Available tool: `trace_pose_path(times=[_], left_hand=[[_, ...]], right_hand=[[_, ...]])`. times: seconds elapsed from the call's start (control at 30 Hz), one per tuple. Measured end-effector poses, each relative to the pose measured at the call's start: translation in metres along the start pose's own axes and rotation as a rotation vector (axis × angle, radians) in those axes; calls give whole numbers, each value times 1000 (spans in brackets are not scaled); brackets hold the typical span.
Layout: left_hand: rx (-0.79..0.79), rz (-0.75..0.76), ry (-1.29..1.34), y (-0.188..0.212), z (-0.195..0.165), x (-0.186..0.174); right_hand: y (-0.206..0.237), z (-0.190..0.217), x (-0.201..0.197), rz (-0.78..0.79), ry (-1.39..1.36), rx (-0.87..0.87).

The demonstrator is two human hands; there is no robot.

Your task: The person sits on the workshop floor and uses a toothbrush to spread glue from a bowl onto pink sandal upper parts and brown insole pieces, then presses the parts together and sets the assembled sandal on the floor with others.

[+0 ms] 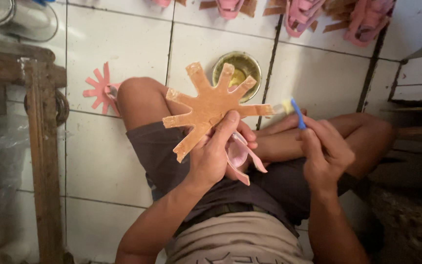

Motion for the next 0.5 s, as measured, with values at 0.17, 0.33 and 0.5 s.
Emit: trace_pose_path(times=[0.17, 0.33, 0.5], left_hand=[[-44, 136, 125, 0, -14, 9], [-362, -1, 400, 1, 11, -4], [-124, 47, 352, -9, 19, -13]], right_hand=[[-9, 2, 10, 181, 178, -228], [-18, -42, -18, -108, -171, 79], [0, -26, -15, -8, -77, 15]])
Point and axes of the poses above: each hand's wrist, its own y-axis away from the middle knuckle, its own x-axis out of the palm, z = x × y, the point moved 7 cm from there along -y, towards the middle knuckle, and after that the axes turned 15 degrees about -y, right-handed, at the moved point
